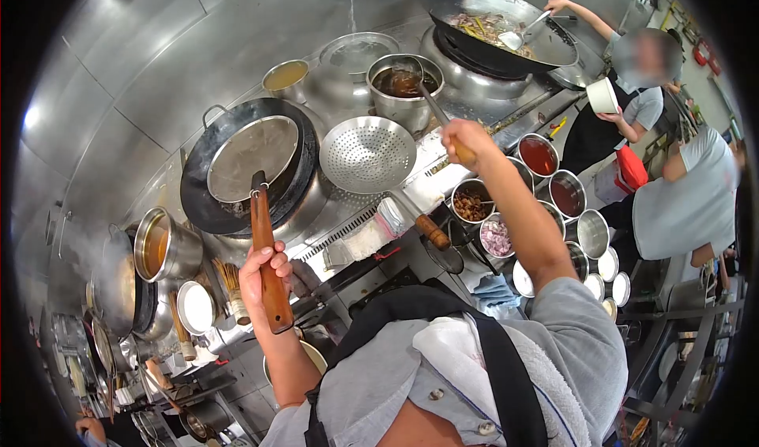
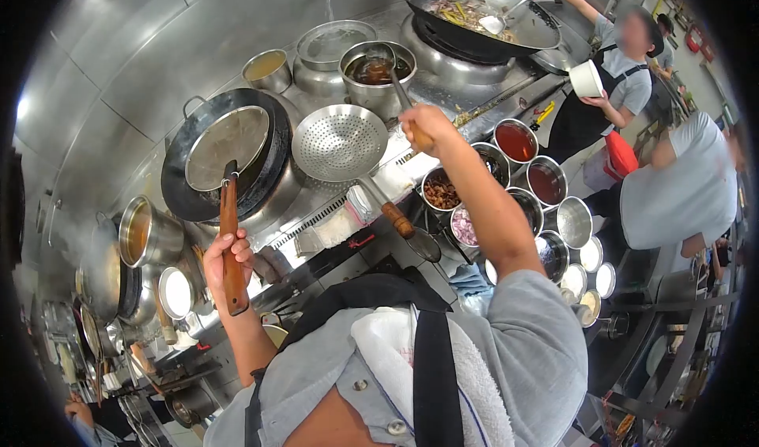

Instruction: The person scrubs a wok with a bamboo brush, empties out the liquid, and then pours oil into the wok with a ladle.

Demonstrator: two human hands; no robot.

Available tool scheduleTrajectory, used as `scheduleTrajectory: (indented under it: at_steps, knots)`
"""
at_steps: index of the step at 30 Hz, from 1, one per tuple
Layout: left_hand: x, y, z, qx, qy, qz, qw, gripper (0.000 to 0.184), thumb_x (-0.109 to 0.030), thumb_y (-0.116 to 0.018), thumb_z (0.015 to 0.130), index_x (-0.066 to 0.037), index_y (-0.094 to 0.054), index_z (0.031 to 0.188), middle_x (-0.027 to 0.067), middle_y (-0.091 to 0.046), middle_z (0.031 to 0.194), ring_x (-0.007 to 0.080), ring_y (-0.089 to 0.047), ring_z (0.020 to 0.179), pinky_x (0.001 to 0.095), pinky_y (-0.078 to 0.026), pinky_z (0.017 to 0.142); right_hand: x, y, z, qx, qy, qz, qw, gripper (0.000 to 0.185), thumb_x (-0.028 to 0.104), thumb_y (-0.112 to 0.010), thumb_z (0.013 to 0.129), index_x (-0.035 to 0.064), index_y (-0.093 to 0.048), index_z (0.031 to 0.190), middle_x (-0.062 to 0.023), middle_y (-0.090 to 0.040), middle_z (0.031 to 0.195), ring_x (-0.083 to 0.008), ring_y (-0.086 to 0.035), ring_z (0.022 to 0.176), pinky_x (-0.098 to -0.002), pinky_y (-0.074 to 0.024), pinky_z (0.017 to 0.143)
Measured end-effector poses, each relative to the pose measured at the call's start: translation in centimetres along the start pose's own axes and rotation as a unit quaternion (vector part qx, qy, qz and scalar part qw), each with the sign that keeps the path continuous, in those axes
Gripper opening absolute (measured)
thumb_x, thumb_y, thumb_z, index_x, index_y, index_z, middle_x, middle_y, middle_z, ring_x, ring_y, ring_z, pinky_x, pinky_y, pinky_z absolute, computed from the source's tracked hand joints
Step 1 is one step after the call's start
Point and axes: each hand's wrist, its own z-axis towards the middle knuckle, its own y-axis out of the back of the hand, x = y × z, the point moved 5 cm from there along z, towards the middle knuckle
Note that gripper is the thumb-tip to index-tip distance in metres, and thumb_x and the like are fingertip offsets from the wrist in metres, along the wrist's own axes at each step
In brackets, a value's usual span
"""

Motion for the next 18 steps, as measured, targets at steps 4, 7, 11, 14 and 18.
scheduleTrajectory:
  at_steps: [4,7,11,14,18]
  knots:
    - [-0.1,-0.2,0.1,-0.001,0.000,0.001,1.000,0.033,0.002,-0.055,0.089,0.003,-0.045,0.121,0.0163,-0.055,0.095,0.0131,-0.052,0.066,0.0248,-0.050,0.054,1.6,-3.5,-0.3,0.158,-0.069,0.469,0.866,0.020,0.010,-0.056,0.092,-0.0038,-0.046,0.101,0.0015,-0.054,0.065,-0.0090,-0.050,0.046,-0.0222,-0.0385,0.041]
    - [-0.1,-0.4,0.0,-0.005,-0.004,0.006,1.000,0.033,0.002,-0.056,0.089,0.003,-0.045,0.120,0.0163,-0.055,0.095,0.0132,-0.053,0.066,0.0249,-0.050,0.054,2.3,-4.1,-0.9,0.175,-0.059,0.520,0.834,0.020,0.009,-0.055,0.093,-0.0058,-0.045,0.102,0.0011,-0.054,0.065,-0.0088,-0.051,0.049,-0.0217,-0.0395,0.043]
    - [-0.3,-0.6,-0.5,-0.025,0.017,0.035,0.999,0.032,0.002,-0.057,0.088,0.002,-0.045,0.118,0.0163,-0.056,0.095,0.0136,-0.053,0.066,0.0255,-0.050,0.053,3.6,-4.8,-1.6,0.173,-0.065,0.520,0.834,0.016,0.009,-0.055,0.093,-0.0039,-0.047,0.097,0.0014,-0.054,0.065,-0.0088,-0.052,0.051,-0.0223,-0.0399,0.044]
    - [0.0,0.1,-0.1,-0.038,-0.009,0.038,0.998,0.033,0.003,-0.059,0.086,0.001,-0.046,0.116,0.0164,-0.057,0.092,0.0139,-0.053,0.065,0.0265,-0.048,0.053,4.3,-5.6,-1.7,0.187,-0.089,0.469,0.859,0.020,0.011,-0.054,0.090,0.0100,-0.049,0.071,0.0014,-0.053,0.061,-0.0123,-0.049,0.050,-0.0261,-0.0400,0.047]
    - [0.1,0.6,0.1,-0.053,-0.016,0.068,0.996,0.033,0.003,-0.060,0.085,0.001,-0.049,0.116,0.0166,-0.060,0.090,0.0149,-0.053,0.065,0.0279,-0.046,0.054,5.0,-7.9,-3.2,0.231,-0.075,0.393,0.887,0.016,0.012,-0.056,0.091,0.0092,-0.052,0.075,0.0023,-0.052,0.062,-0.0105,-0.049,0.051,-0.0265,-0.0376,0.047]
